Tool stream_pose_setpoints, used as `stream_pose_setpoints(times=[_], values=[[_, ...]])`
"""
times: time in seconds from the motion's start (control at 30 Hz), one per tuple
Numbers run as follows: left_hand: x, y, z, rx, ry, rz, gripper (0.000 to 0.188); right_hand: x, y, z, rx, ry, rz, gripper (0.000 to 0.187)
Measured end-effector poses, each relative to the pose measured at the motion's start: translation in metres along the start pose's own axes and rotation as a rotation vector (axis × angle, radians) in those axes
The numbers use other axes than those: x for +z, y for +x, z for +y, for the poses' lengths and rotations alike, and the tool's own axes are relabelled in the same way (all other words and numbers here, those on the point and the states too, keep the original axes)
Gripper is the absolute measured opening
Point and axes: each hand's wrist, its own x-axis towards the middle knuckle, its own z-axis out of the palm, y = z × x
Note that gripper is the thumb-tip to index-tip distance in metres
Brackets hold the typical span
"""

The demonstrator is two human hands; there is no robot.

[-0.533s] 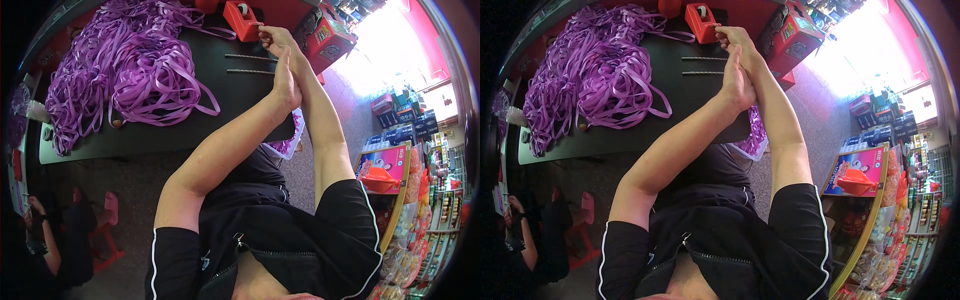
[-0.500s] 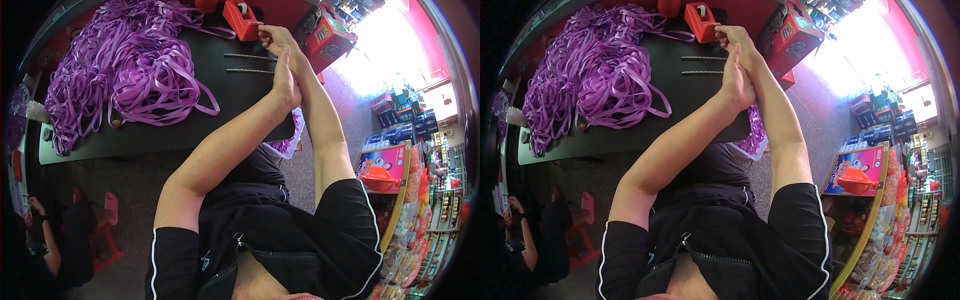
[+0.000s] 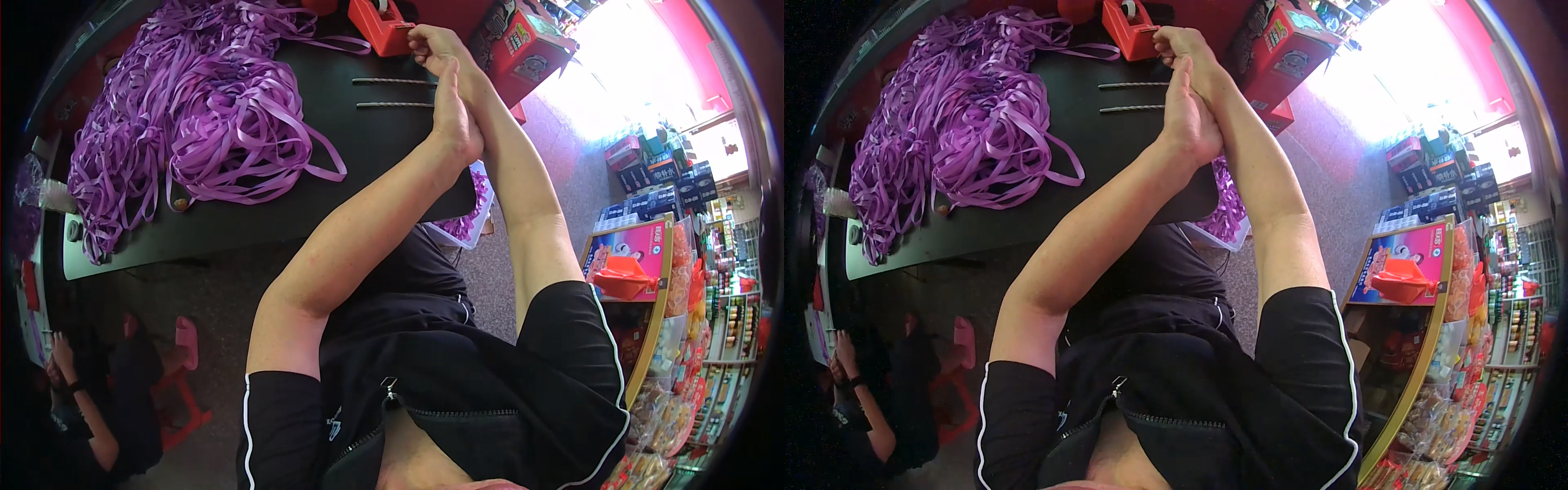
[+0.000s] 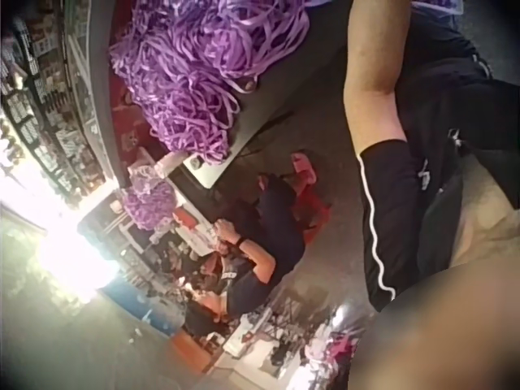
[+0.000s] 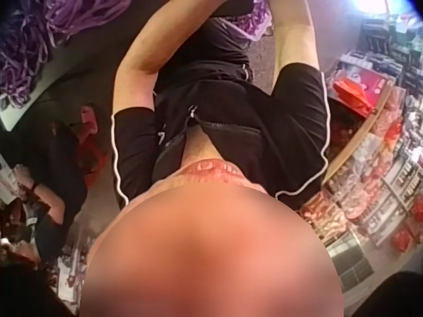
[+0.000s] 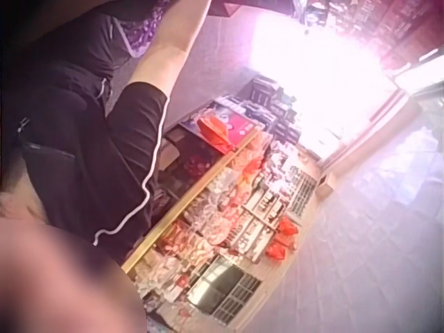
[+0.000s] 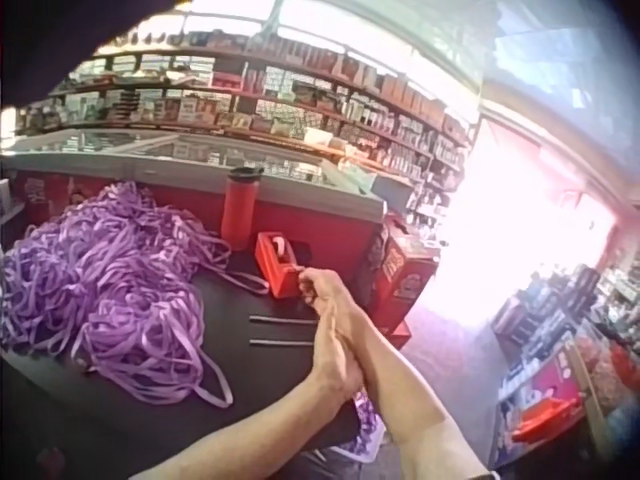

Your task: Wrapping purple ribbon around metal rods and securing with tape to create decorative elements.

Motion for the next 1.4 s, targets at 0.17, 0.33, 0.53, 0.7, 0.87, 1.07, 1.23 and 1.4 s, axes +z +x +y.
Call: stream_pose_setpoints(times=[0.17, 0.33, 0.53, 0.7, 0.87, 1.07, 1.23, 1.4], values=[[-0.002, 0.001, -0.001, 0.01, 0.008, 0.011, 0.065, -0.004, -0.007, 0.002, -0.05, -0.179, -0.018, 0.018], [0.0, 0.0, -0.004, -0.018, 0.029, 0.059, 0.055, -0.039, -0.045, -0.016, 0.0, -0.055, -0.25, 0.024], [-0.011, 0.006, -0.008, -0.008, 0.101, 0.151, 0.046, -0.073, -0.119, -0.061, -0.178, -0.375, -0.22, 0.032], [-0.015, 0.01, -0.008, 0.021, 0.225, 0.173, 0.04, -0.078, -0.142, -0.051, -0.208, -0.466, -0.329, 0.034], [-0.021, 0.012, -0.01, 0.011, 0.246, 0.187, 0.023, -0.086, -0.141, -0.037, -0.218, -0.458, -0.283, 0.032], [-0.022, 0.01, -0.012, 0.035, 0.257, 0.181, 0.014, -0.093, -0.144, -0.024, -0.092, -0.332, -0.203, 0.03], [-0.017, 0.007, -0.013, 0.037, 0.271, 0.181, 0.008, -0.088, -0.154, -0.012, -0.043, 0.081, -0.105, 0.032], [-0.019, 0.008, -0.012, 0.017, 0.315, 0.232, 0.013, -0.096, -0.155, 0.009, -0.206, -0.008, -0.135, 0.027]])
